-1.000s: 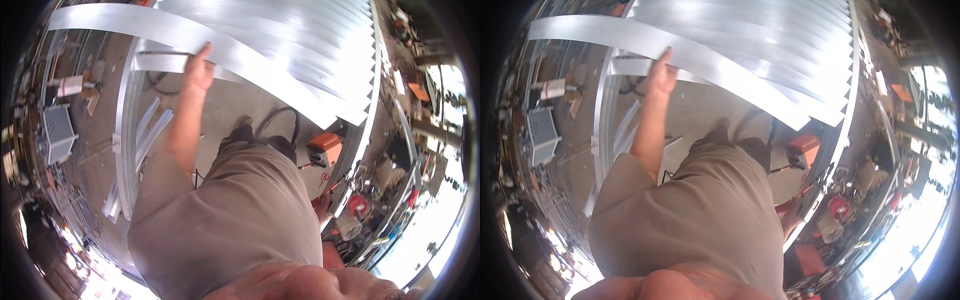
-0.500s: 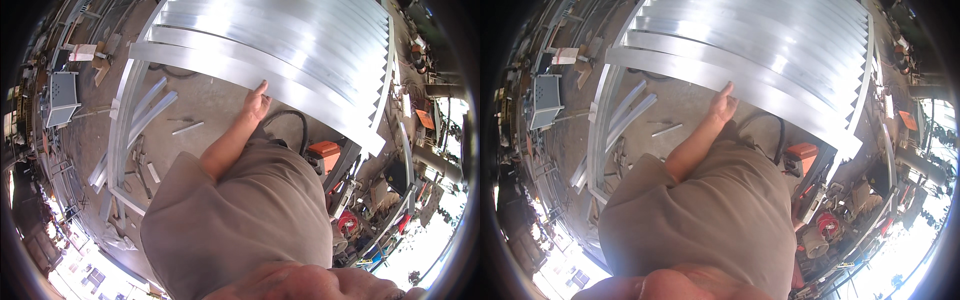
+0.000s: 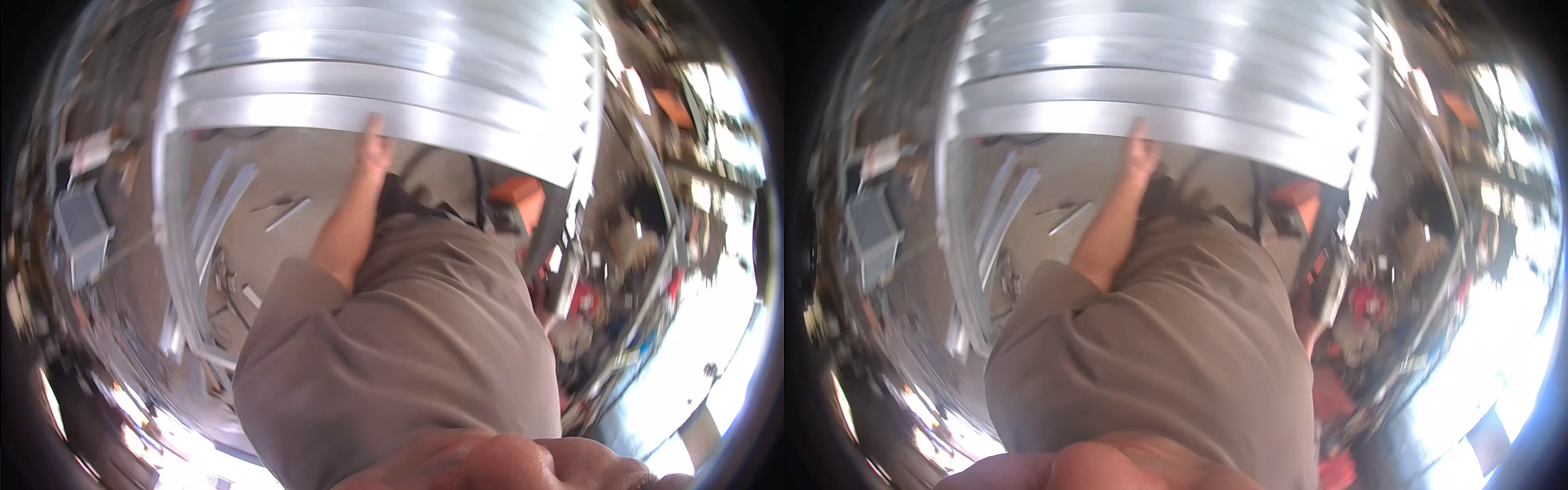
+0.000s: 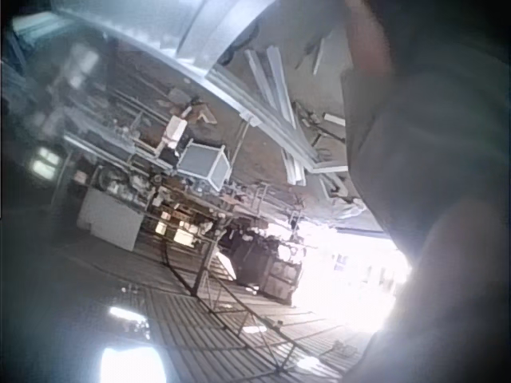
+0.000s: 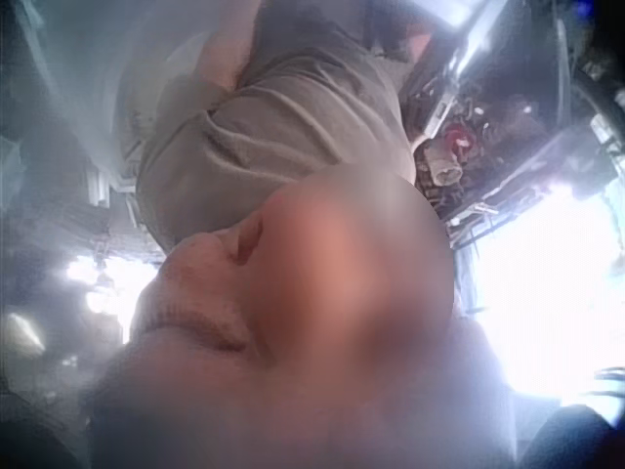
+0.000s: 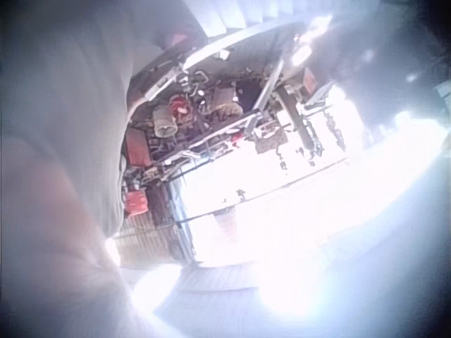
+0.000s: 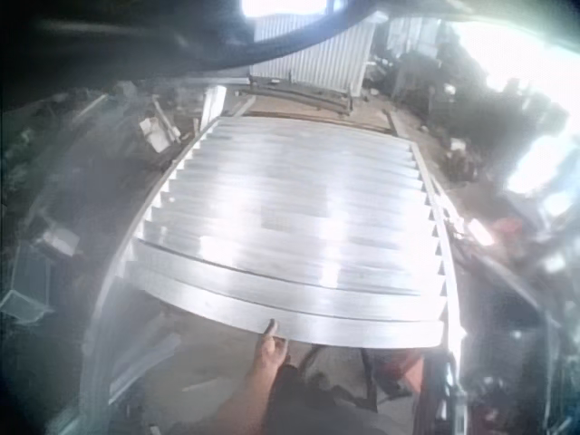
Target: The person assembles a metal frame by placing long metal strips into a curved frame and securing them with a pneumatic nail gun. The person repeatedly picks up strips, aligns them, and fastens them in place.
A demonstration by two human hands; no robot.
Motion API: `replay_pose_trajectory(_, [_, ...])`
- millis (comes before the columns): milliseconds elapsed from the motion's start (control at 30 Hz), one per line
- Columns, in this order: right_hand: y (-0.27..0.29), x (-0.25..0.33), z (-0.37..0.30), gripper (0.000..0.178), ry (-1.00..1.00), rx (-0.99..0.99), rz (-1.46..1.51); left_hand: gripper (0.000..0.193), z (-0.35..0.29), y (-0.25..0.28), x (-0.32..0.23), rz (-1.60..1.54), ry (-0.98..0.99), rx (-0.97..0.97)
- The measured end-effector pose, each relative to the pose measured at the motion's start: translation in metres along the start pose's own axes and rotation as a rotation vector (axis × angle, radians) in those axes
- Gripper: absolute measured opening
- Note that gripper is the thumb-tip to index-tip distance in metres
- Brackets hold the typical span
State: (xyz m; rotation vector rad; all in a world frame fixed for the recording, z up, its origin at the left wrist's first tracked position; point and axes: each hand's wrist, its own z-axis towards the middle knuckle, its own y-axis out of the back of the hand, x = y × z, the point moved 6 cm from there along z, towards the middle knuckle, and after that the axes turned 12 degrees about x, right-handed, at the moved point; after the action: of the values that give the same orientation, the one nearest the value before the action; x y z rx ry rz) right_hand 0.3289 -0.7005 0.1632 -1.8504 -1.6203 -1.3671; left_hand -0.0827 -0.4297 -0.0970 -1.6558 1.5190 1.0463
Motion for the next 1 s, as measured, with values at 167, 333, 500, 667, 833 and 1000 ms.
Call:
replay_pose_trajectory(167, [0.002,0.000,-0.008,0.034,0.049,-0.049,0.031,0.040,0.023,-0.024,0.014,-1.249,0.115,0.176])
replay_pose_trajectory(333, [0.000,0.001,-0.007,0.036,0.024,-0.038,-0.081,0.048,0.019,-0.026,0.010,-1.101,0.161,0.131])
replay_pose_trajectory(500, [0.000,-0.009,0.003,0.053,0.054,-0.045,-0.187,0.051,-0.005,-0.014,0.005,-0.728,0.498,0.283])
replay_pose_trajectory(667, [0.005,-0.009,0.016,0.072,0.046,-0.017,-0.167,0.073,-0.010,0.015,-0.093,1.099,-0.305,0.238])
replay_pose_trajectory(833, [0.002,0.017,0.029,0.078,0.122,-0.008,-0.244,0.096,0.002,0.017,-0.137,1.554,-0.360,0.281])
replay_pose_trajectory(1000, [-0.015,0.040,0.043,0.075,0.298,-0.074,-0.310,0.099,0.005,0.014,-0.132,1.697,-0.239,0.476])
